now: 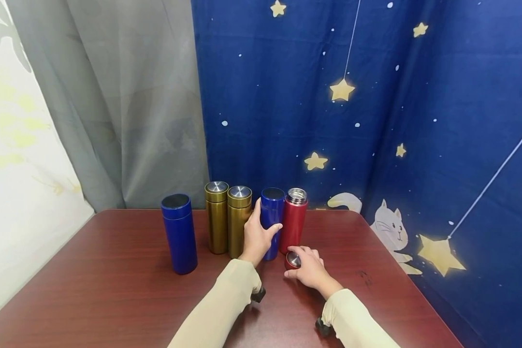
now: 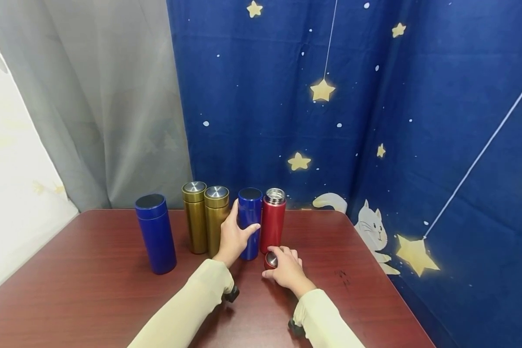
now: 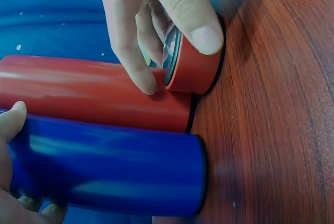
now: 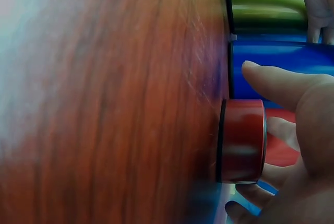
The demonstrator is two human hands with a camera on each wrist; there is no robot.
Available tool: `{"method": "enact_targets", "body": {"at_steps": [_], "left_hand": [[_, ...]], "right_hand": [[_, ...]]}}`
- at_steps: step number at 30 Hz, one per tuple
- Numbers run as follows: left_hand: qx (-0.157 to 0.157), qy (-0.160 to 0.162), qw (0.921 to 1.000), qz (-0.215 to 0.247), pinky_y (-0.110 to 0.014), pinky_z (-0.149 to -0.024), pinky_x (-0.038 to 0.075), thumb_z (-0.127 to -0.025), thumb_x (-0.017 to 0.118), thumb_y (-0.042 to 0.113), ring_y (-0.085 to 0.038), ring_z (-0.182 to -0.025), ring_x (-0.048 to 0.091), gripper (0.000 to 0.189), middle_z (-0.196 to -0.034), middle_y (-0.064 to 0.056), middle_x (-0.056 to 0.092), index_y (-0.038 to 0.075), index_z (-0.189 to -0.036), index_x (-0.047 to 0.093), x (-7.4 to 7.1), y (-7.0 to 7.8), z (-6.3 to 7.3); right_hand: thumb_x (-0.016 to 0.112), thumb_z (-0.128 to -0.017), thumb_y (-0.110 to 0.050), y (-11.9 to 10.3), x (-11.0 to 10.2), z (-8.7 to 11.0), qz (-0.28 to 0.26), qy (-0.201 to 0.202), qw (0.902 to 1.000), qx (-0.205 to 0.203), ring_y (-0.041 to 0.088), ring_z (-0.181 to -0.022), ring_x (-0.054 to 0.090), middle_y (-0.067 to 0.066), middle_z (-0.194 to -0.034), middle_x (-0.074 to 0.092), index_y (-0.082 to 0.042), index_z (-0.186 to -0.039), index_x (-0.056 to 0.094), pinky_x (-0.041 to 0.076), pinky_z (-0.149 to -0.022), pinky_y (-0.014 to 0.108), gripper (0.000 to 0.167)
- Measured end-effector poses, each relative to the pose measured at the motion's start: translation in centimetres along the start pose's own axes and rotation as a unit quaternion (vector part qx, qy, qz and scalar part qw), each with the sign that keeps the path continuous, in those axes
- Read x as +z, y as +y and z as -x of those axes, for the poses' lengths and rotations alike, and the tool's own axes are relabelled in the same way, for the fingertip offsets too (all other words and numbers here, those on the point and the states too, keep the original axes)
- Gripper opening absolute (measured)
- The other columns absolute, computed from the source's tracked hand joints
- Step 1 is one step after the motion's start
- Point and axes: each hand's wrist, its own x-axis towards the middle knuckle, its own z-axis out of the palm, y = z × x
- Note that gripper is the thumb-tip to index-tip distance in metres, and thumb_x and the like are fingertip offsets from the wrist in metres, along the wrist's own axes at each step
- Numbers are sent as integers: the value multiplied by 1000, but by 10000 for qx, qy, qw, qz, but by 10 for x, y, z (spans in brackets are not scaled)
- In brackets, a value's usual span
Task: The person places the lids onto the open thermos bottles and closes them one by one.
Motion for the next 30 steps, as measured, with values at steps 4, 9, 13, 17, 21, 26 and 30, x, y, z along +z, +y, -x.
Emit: {"method": "enact_targets", "body": {"at_steps": [4, 9, 13, 17, 21, 26, 30], "left_hand": [[36, 59, 10000, 22, -48, -103, 41, -76, 85, 22, -33, -124, 53, 93, -139, -13, 53, 16, -152, 33, 2, 1, -1], [13, 73, 10000, 37, -49, -103, 41, -76, 85, 22, -33, -124, 53, 93, -139, -14, 52, 17, -153, 31, 6, 2, -2], [-18, 70, 10000, 49, -49, -103, 41, -77, 84, 20, -32, -124, 52, 94, -139, -14, 52, 18, -153, 30, 10, 3, -3], [-61, 122, 9999, 13, -50, -102, 42, -77, 84, 19, -34, -123, 53, 94, -139, -15, 51, 18, -153, 29, 13, 5, -4], [-156, 209, 9996, -59, -52, -101, 42, -77, 84, 19, -36, -122, 53, 94, -139, -16, 51, 19, -153, 29, 15, 6, -3], [-270, 289, 9992, -76, -53, -101, 42, -77, 84, 19, -35, -122, 53, 93, -139, -15, 51, 21, -152, 29, 15, 4, -3], [-335, 263, 9991, -59, -52, -102, 41, -78, 84, 19, -34, -123, 52, 93, -139, -14, 50, 23, -152, 28, 16, 3, -5]], "right_hand": [[86, -68, -26, 1, -2, 0, 10, -92, 9999, 39, 37, -108, 47, 16, -125, 57, -14, -127, 61, 40, -80, 54, 66], [85, -68, -19, 3, -4, 0, -46, -171, 9998, 29, 36, -106, 48, 16, -125, 57, -14, -128, 61, 40, -79, 54, 64], [84, -70, -13, 5, -4, 2, -69, -95, 9999, -10, 36, -105, 50, 16, -124, 58, -13, -126, 62, 41, -78, 54, 60], [82, -70, -10, 8, -5, 4, -70, 3, 9999, -73, 36, -104, 52, 15, -121, 59, -13, -124, 64, 42, -78, 54, 57], [83, -70, -9, 9, -6, 6, -73, -21, 9999, -106, 36, -104, 53, 14, -120, 60, -14, -123, 65, 43, -78, 55, 56], [83, -70, -9, 8, -7, 9, -79, -115, 9998, -136, 36, -103, 54, 14, -118, 60, -14, -122, 65, 44, -79, 57, 55], [84, -69, -10, 7, -9, 10, -53, -139, 9998, -158, 34, -103, 55, 13, -114, 62, -14, -121, 65, 45, -80, 55, 55]]}}
